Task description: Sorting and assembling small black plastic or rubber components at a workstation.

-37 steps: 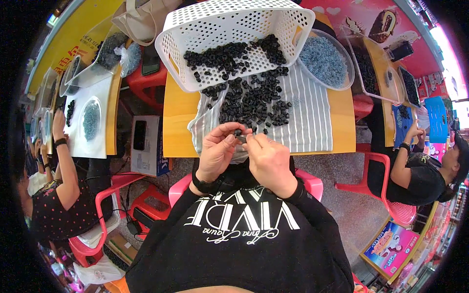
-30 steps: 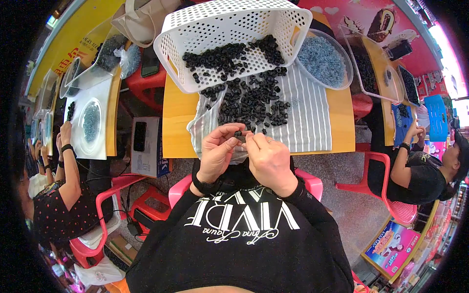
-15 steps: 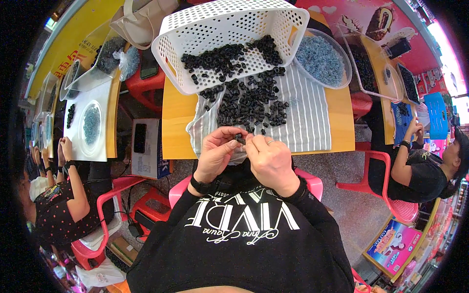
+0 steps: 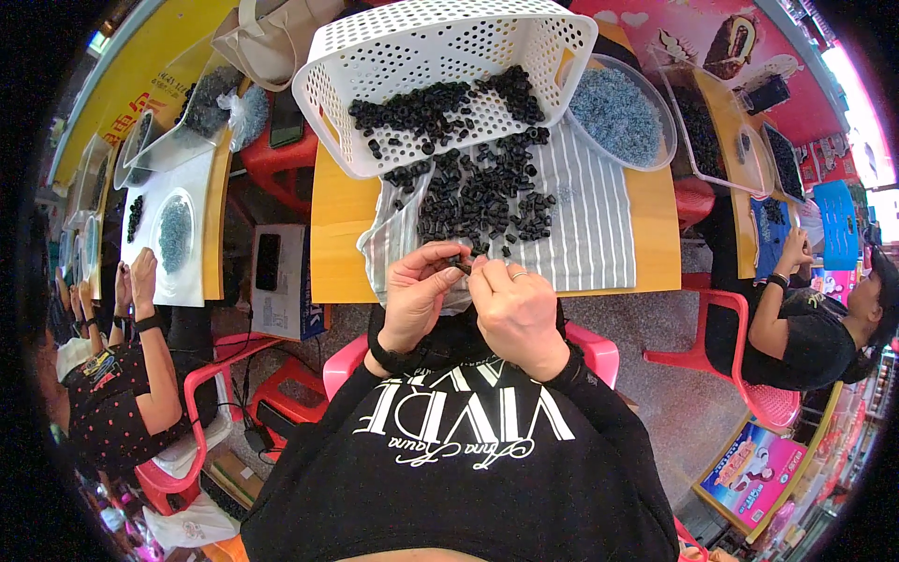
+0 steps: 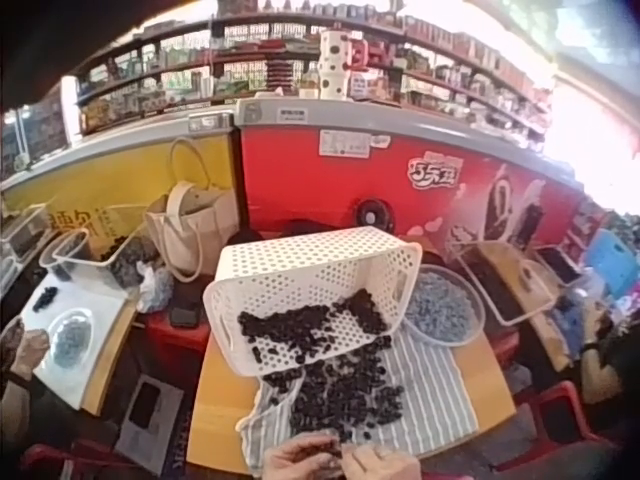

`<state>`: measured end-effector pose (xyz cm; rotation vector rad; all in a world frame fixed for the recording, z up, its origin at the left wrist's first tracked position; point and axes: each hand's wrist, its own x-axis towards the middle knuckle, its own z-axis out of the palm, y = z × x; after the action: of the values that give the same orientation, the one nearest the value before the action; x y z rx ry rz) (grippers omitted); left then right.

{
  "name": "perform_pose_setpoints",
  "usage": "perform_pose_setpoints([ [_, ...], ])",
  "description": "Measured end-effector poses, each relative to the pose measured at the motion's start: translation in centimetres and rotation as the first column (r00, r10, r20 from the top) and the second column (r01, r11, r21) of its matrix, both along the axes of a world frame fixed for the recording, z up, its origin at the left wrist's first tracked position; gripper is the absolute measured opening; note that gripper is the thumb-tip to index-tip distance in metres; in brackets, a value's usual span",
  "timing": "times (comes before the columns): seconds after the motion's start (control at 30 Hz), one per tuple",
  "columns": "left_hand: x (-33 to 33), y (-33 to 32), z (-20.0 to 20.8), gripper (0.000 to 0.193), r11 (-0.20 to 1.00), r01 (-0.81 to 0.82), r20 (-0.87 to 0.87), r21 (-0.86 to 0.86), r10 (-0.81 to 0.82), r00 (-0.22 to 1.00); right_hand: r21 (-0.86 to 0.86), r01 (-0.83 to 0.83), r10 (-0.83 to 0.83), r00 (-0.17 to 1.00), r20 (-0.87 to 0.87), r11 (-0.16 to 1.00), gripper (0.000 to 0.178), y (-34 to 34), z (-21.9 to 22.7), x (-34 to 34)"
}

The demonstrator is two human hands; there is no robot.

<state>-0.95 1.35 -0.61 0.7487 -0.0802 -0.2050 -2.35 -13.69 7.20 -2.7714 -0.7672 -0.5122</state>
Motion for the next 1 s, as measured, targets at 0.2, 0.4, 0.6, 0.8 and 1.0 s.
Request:
perform_pose_setpoints([
  [0.2, -0.4, -0.3, 0.2, 0.027, 0.989, -0.075, 0.009, 0.126, 0.074, 0.997, -0.023, 0.025, -0.026, 0.999, -0.037, 0.999, 0.011, 0.3, -0.1, -0.4],
  [0.4, -0.6, -0.5, 0.4, 0.025, 0.985, -0.089, -0.039, 0.151, 0.096, 0.995, -0.045, 0.049, -0.052, 0.996, -0.074, 0.998, 0.017, 0.5, -0.1, -0.6],
  [0.6, -0.6, -0.9, 0.1, 0.023, 0.95, -0.147, 0.048, 0.275, 0.139, 0.989, -0.08, 0.059, -0.068, 0.991, -0.113, 0.995, 0.02, 0.8, 0.2, -0.7],
  [0.8, -0.6, -1.0, 0.1, 0.021, 0.926, -0.161, 0.071, 0.342, 0.145, 0.987, -0.129, 0.077, -0.094, 0.987, -0.133, 0.989, 0.017, 1.2, 0.3, -0.7],
  [1.0, -0.6, -1.0, 0.4, 0.018, 0.915, -0.16, 0.068, 0.37, 0.145, 0.987, -0.137, 0.085, -0.106, 0.983, -0.153, 0.987, 0.013, 1.3, 0.8, -0.5],
])
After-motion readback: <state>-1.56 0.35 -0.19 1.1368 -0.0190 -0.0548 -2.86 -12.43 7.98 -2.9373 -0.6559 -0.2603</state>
